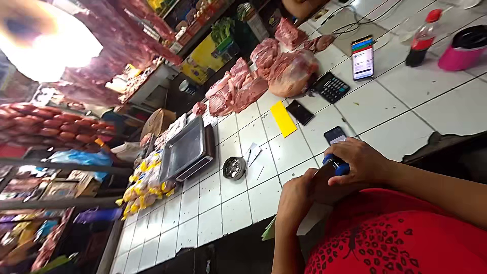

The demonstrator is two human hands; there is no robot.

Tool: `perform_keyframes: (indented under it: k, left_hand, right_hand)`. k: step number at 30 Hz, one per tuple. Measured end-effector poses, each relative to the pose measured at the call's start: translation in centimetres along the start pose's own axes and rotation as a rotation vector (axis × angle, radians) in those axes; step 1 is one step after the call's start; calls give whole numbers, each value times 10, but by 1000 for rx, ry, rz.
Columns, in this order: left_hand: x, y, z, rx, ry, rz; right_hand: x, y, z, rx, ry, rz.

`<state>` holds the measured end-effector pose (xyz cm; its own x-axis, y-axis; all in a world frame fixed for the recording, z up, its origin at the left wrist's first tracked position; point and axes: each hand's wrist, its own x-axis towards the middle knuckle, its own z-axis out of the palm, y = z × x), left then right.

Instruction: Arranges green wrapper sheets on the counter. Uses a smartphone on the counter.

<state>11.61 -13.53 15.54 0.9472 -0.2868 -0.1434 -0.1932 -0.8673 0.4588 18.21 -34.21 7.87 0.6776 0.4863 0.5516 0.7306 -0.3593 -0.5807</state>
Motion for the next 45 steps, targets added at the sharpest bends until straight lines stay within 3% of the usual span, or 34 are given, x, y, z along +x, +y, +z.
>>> perform_keyframes:
  k: [3,8,11,14,16,18,20,23,26,29,31,35,37,41,45]
  left_hand:
    - [11,8,5,18,-12,-74]
    - [21,26,15,-33,43,-113]
    - [25,39,24,-98,120,-92]
    - [30,56,32,-157,200,-109]
    - [33,65,40,-199,265,-113]
    - [36,72,48,-251,351,-110]
    - [39,80,58,-311,469,-113]
    - [43,93,69,-431,626,-141]
    - [46,104,80,-527,759,-139]
    - [48,109,88,-631,826,-208]
    - [48,106,94,-700,808,-307]
    - [47,104,113,-863,765,-527]
    - [44,102,117,-840,797,-587]
    - [22,93,114,-645,882,-630]
    - [-18,95,111,-505,937,-758]
  right_hand:
    - [-31,65,-30,-99,-93,280]
    - [-112,221,-110,-413,-50,774]
    - [-150,275,-159,-559,-191,883]
    - [-158,297,-190,-593,-285,915]
    - [-150,299,-194,-577,-244,860]
    - [-134,287,-180,-396,-149,743]
    - [-115,253,-153,-38,-93,606]
    - [-96,172,-104,669,-159,410]
    - [-89,109,-79,1064,-239,502]
    - [-80,88,-83,1164,-237,741]
    - [-77,86,-91,1176,-212,765]
    - [-69,84,-103,1017,-249,618]
    - [-56,102,-100,732,-234,560]
    - [-8,218,-96,-48,-157,526]
    - [47,318,-111,-349,-103,671]
